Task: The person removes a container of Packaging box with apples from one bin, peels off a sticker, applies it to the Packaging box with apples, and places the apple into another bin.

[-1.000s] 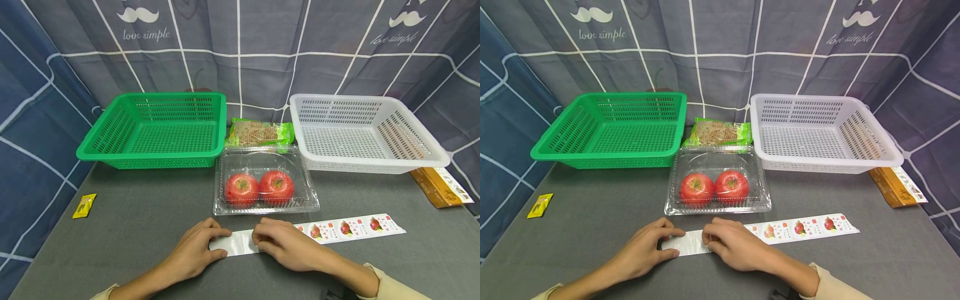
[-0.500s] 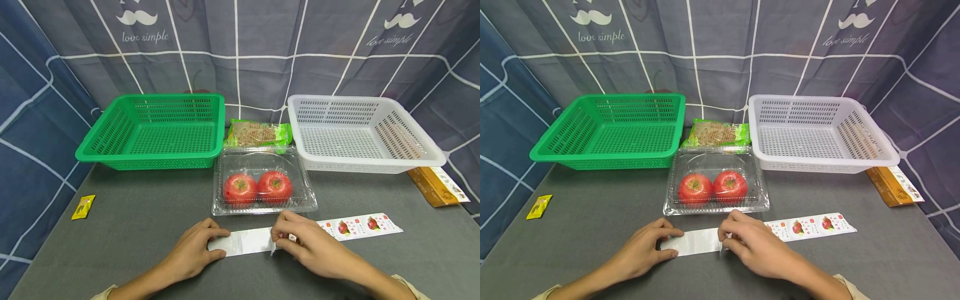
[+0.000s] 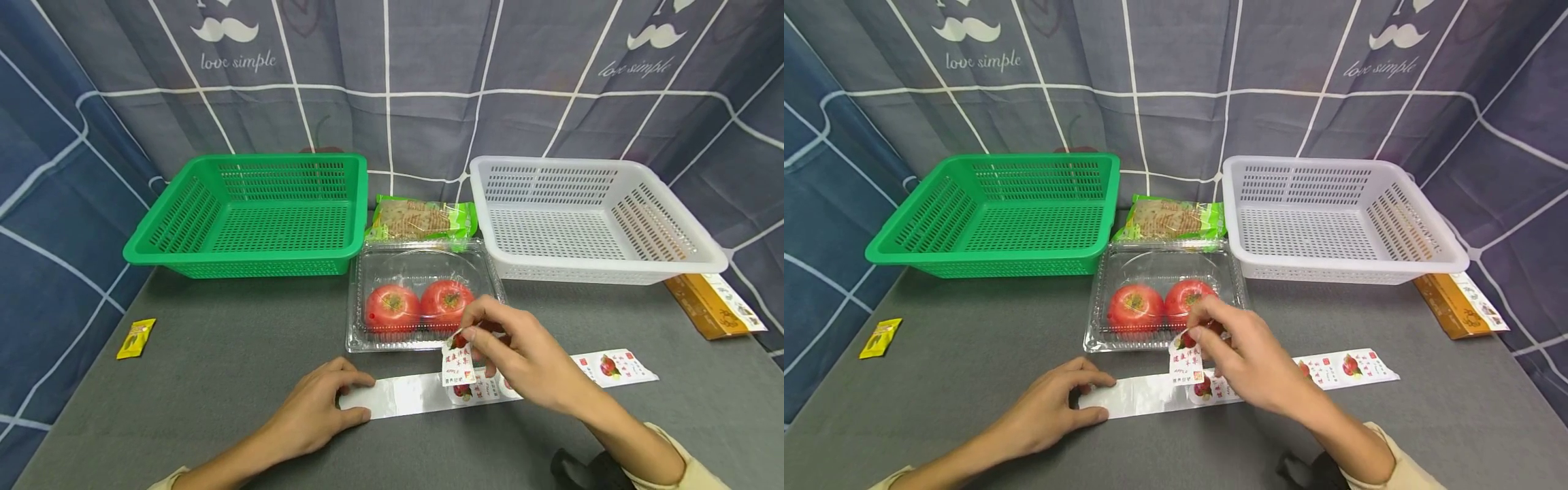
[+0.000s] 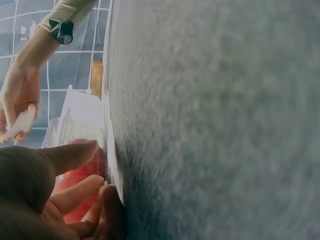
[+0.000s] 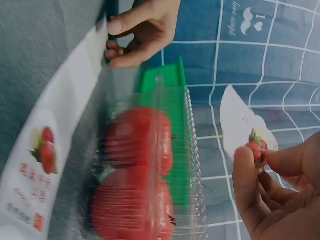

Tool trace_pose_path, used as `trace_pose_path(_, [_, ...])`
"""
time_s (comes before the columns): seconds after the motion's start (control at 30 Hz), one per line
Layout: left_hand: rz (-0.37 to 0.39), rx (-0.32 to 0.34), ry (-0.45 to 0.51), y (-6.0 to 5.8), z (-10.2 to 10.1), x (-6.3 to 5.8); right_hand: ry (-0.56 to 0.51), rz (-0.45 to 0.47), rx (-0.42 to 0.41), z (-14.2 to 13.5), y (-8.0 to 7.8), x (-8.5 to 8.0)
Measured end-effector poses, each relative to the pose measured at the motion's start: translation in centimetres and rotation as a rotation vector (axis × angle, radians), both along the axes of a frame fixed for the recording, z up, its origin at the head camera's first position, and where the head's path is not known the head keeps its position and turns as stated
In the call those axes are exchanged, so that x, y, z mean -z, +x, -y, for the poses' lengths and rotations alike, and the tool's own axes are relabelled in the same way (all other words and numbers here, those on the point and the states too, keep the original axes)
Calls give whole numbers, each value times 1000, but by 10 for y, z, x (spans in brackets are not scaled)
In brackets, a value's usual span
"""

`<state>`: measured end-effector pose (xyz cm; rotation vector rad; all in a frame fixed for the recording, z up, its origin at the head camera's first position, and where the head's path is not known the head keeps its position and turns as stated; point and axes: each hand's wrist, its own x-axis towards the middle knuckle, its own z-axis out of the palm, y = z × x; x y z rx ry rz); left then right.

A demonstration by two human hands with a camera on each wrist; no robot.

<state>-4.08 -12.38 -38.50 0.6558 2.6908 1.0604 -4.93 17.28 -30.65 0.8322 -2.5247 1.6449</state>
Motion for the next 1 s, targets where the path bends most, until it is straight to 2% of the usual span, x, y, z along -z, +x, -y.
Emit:
trace_pose_path(0.1, [23, -4, 42, -2, 2, -3, -21, 1, 58, 3, -11, -5])
trace_pose_path(0.2, [39, -40, 74, -4, 4, -7, -14, -7, 111, 6, -25, -8])
trace_pose_path(0.43, [68, -248, 100, -9, 6, -15, 42, 24, 163, 11, -57, -12])
trace_pose_path(0.57, [107, -326, 241, -14, 6, -17, 61, 45, 168, 14, -71, -13])
trace_pose_path(0.63, [122, -347, 313, -16, 6, -18, 65, 55, 164, 16, -77, -13])
trace_pose_path(0.7, [100, -355, 353, -19, 5, -20, 74, 59, 156, 19, -81, -13])
trace_pose_path(0.83, [34, -353, 348, -24, -1, -23, 127, 50, 145, 25, -86, -12])
trace_pose_path(1.0, [52, -339, 422, -36, -13, -27, 241, 5, 162, 30, -90, -7])
